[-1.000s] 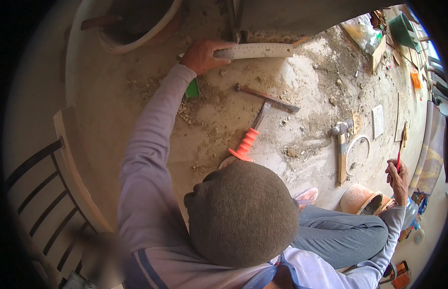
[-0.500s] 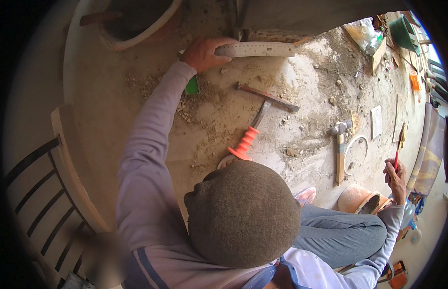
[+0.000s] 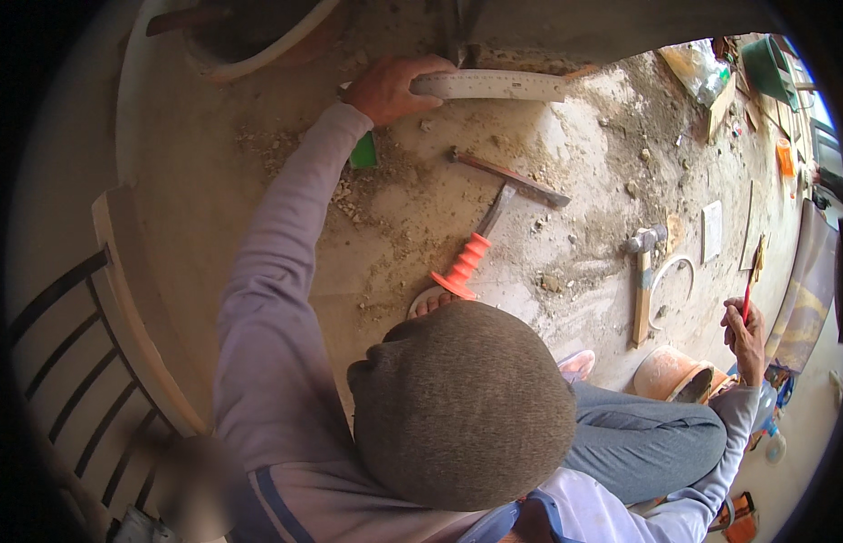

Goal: The person sits on the floor and uses a hammer and chisel to chip away at the base of a large white appliance. They then use a ruler and a red pen to measure and mark the appliance's base.

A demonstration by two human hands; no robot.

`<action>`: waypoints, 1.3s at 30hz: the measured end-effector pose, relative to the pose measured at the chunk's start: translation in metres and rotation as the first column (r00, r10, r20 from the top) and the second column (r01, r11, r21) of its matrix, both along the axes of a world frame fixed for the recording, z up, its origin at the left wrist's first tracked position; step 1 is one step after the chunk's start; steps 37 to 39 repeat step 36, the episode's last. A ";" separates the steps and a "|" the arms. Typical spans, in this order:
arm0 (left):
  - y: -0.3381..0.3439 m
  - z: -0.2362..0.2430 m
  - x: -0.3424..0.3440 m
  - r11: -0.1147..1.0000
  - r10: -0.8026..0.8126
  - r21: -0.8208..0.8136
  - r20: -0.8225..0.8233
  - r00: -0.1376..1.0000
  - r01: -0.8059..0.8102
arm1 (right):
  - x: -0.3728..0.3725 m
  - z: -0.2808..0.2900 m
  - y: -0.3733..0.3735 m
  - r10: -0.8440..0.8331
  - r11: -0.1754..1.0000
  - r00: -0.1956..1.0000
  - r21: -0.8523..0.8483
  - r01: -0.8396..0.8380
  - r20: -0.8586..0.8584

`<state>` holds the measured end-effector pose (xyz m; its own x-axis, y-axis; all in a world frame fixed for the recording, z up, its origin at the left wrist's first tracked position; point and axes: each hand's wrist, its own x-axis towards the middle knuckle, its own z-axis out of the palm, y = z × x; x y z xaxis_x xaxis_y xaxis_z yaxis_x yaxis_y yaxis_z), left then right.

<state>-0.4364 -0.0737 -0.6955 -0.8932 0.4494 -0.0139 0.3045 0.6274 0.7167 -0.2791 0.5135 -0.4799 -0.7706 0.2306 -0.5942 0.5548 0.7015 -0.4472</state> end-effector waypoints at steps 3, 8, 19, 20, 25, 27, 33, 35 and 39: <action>-0.002 -0.001 -0.002 1.000 -0.009 0.019 0.028 1.000 0.009 | -0.002 0.001 -0.003 0.017 1.000 1.000 -0.003 -0.017 -0.007; -0.004 -0.004 -0.001 1.000 -0.004 0.009 -0.012 1.000 0.004 | -0.001 0.003 -0.007 0.030 0.999 1.000 0.013 -0.030 0.004; 0.035 0.034 0.088 0.969 -0.221 0.115 0.007 0.975 0.219 | 0.020 0.077 -0.099 0.620 0.753 0.766 0.400 -0.523 -0.167; 0.047 0.042 0.101 0.966 -0.248 0.085 0.013 0.969 0.246 | 0.028 0.085 -0.113 0.581 0.779 0.806 0.367 -0.509 -0.115; 0.097 0.076 0.117 0.948 -0.315 0.059 0.073 0.946 0.311 | 0.047 0.086 -0.109 0.717 0.657 0.685 0.201 -0.727 0.131; 0.119 0.080 0.106 0.924 -0.380 0.046 0.014 0.925 0.379 | 0.053 0.078 -0.099 0.754 0.600 0.650 0.302 -0.741 0.098; 0.201 0.127 0.067 0.875 -0.466 -0.037 0.198 0.862 0.482 | 0.077 0.099 -0.077 0.733 0.674 0.676 0.051 -0.737 0.074; 0.227 0.146 0.056 0.876 -0.476 0.004 0.156 0.865 0.482 | 0.086 0.113 -0.072 0.700 0.712 0.709 -0.010 -0.702 0.082; 0.240 0.159 0.052 0.885 -0.435 -0.031 0.302 0.848 0.465 | 0.091 0.124 -0.070 0.675 0.736 0.730 -0.035 -0.676 0.103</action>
